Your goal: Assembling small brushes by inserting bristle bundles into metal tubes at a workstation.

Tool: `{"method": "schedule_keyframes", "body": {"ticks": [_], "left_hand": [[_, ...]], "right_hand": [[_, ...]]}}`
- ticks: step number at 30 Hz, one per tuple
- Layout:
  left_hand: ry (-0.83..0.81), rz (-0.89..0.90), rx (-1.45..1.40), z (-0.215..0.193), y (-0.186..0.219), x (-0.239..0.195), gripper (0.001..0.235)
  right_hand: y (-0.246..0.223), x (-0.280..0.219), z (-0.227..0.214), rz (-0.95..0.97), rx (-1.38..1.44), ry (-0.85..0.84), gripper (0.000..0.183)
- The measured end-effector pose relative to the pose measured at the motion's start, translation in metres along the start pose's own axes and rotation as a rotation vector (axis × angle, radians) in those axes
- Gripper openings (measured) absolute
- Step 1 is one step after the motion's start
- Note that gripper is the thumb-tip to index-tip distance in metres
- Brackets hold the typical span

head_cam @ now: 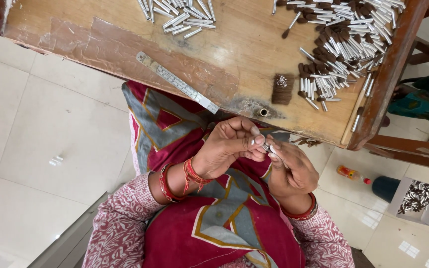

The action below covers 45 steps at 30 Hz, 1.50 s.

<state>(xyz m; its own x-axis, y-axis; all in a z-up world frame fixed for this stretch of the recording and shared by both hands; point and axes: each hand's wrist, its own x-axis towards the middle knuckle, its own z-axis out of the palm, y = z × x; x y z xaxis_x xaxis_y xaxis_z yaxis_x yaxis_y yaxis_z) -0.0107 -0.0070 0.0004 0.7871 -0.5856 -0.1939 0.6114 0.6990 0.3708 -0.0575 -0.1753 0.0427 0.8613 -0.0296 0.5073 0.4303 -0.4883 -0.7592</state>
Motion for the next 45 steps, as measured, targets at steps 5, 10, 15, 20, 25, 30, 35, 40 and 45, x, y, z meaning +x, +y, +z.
{"method": "schedule_keyframes", "body": {"ticks": [5, 10, 15, 20, 25, 30, 35, 40, 45], "left_hand": [[0.006, -0.027, -0.014, 0.005, 0.003, -0.001, 0.010], [0.040, -0.060, 0.007, 0.007, 0.008, 0.000, 0.010], [0.103, 0.116, 0.205, -0.003, 0.008, 0.005, 0.012], [0.119, 0.153, 0.213, -0.005, 0.007, 0.006, 0.011], [0.094, 0.175, 0.189, -0.009, 0.005, 0.004, 0.010], [0.059, 0.186, 0.208, -0.013, 0.004, 0.003, 0.010], [0.065, 0.182, 0.214, -0.014, 0.003, 0.003, 0.010], [0.051, 0.184, 0.215, -0.013, 0.004, 0.002, 0.011], [0.041, 0.207, 0.245, -0.016, 0.006, 0.000, 0.011]], "right_hand": [[-0.001, 0.004, -0.003, -0.012, 0.002, -0.032, 0.012], [-0.006, 0.013, -0.008, -0.041, 0.008, -0.072, 0.013], [-0.015, 0.028, -0.008, -0.095, -0.149, -0.142, 0.022], [-0.012, 0.028, -0.012, 0.069, -0.056, -0.201, 0.026], [-0.018, 0.028, -0.009, 0.084, -0.086, -0.172, 0.028], [-0.021, 0.030, -0.010, 0.123, -0.042, -0.203, 0.030], [-0.025, 0.031, -0.013, 0.136, -0.013, -0.232, 0.031], [-0.029, 0.033, -0.016, 0.139, -0.040, -0.265, 0.033], [-0.043, 0.050, -0.014, 0.139, -0.107, -0.273, 0.057]]}}
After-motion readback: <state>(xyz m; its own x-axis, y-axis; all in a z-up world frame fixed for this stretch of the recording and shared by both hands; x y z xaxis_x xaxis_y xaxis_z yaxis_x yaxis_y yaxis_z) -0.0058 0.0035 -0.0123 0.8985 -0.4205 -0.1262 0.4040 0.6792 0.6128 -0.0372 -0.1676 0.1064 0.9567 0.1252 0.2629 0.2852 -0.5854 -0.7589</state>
